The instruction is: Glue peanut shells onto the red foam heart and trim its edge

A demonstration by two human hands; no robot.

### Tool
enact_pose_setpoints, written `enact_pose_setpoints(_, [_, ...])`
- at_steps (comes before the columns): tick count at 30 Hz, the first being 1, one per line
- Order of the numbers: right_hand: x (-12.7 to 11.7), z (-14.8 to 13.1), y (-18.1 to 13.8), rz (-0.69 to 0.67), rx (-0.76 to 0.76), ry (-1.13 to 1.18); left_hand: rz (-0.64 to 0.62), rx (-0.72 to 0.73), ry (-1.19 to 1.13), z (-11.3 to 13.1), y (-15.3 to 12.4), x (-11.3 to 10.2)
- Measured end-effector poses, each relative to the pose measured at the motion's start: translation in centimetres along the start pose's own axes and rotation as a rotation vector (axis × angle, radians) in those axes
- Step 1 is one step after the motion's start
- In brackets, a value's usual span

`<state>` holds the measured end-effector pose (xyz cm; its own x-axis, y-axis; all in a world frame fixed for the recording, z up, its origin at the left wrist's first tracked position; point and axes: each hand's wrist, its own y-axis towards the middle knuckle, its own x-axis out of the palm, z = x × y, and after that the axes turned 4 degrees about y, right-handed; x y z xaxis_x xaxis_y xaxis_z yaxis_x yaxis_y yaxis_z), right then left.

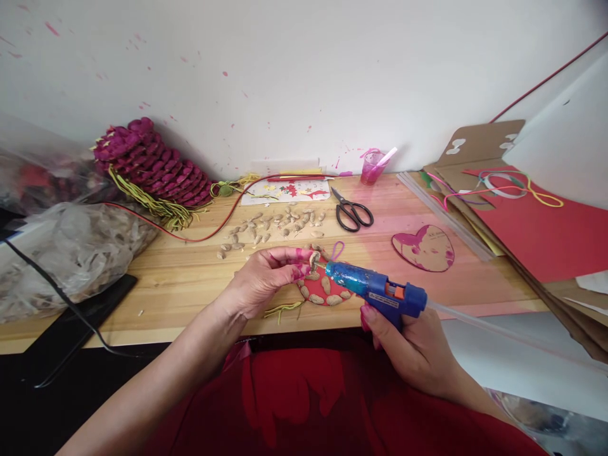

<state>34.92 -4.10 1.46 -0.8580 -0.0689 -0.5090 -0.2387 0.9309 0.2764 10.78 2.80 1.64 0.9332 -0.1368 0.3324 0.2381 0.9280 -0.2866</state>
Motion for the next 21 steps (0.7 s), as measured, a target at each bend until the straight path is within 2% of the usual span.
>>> enact_pose_setpoints(5, [-0.04,-0.12,-0.08,-0.005,-0.024,-0.103,0.005,0.018,-0.002,0.04,-0.14,0.09])
enact_pose_setpoints(15, [0.12,-0.58,0.46,0.017,-0.174,-0.207,0.016,0.021,0.017,-0.07,-0.13,-0.09])
enact_pose_setpoints(21, [0.19,-0.82,0.44,0.002,-0.163,-0.185,0.025,0.023,0.013,0.02,-0.25,-0.01])
